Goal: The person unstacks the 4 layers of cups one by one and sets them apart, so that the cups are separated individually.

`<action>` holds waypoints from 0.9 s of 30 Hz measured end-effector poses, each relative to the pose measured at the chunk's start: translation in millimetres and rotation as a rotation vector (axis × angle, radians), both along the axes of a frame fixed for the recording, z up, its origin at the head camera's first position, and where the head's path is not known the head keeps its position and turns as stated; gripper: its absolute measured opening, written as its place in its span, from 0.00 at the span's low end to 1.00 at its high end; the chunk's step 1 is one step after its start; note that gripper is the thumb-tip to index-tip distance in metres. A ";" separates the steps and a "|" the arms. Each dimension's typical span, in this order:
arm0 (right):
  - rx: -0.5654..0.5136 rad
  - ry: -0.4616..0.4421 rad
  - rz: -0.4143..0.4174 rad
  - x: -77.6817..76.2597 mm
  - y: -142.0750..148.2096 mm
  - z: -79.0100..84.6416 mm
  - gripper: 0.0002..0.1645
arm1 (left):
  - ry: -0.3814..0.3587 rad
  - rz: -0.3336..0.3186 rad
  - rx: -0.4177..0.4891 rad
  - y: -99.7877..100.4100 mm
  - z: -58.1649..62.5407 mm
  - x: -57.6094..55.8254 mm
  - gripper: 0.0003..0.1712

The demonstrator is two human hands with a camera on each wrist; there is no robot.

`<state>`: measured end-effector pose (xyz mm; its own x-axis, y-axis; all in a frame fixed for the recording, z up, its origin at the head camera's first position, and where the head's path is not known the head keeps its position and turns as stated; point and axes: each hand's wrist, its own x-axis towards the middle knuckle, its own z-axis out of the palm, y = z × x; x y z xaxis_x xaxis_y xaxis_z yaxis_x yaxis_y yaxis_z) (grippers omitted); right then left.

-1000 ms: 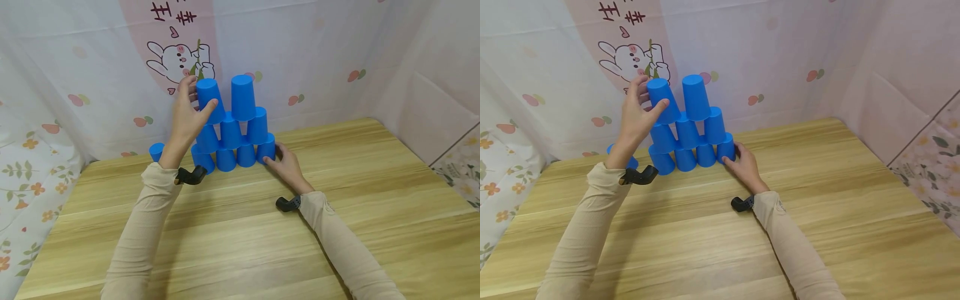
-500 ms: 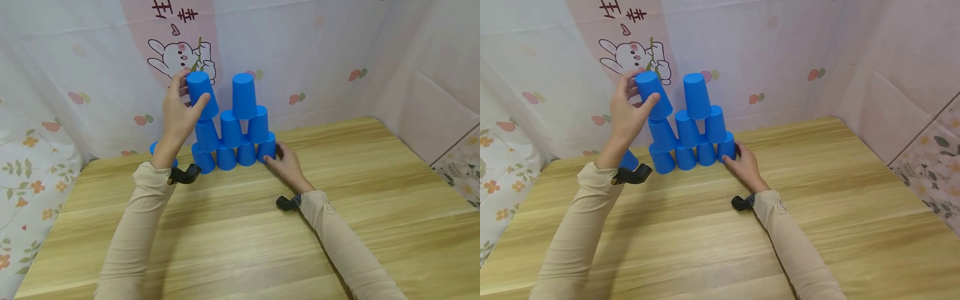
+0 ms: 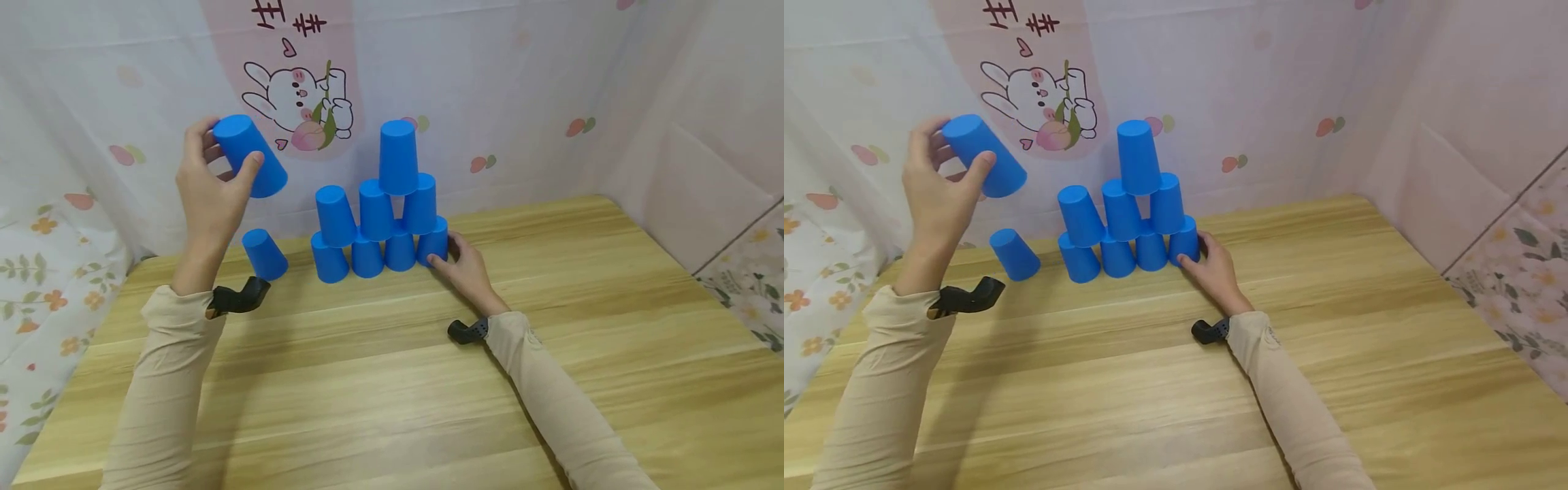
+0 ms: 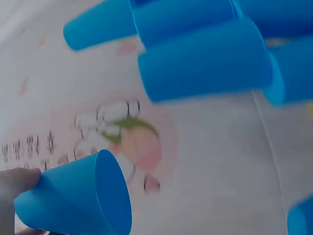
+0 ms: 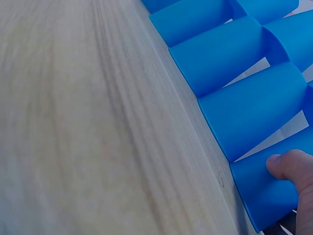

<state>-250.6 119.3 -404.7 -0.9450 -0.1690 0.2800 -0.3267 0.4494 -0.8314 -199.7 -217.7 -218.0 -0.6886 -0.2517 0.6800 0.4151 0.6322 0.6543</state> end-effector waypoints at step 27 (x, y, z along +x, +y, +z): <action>0.004 0.003 -0.003 2.7 -2.9 1.2 0.36 | -0.314 0.163 -0.010 -101.4 -59.8 34.5 0.35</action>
<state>-247.9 116.4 -403.5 -0.9447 -0.1674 0.2819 -0.3277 0.4540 -0.8285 -165.2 -319.1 -277.9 -0.8158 -0.3698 0.4446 0.0879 0.6805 0.7274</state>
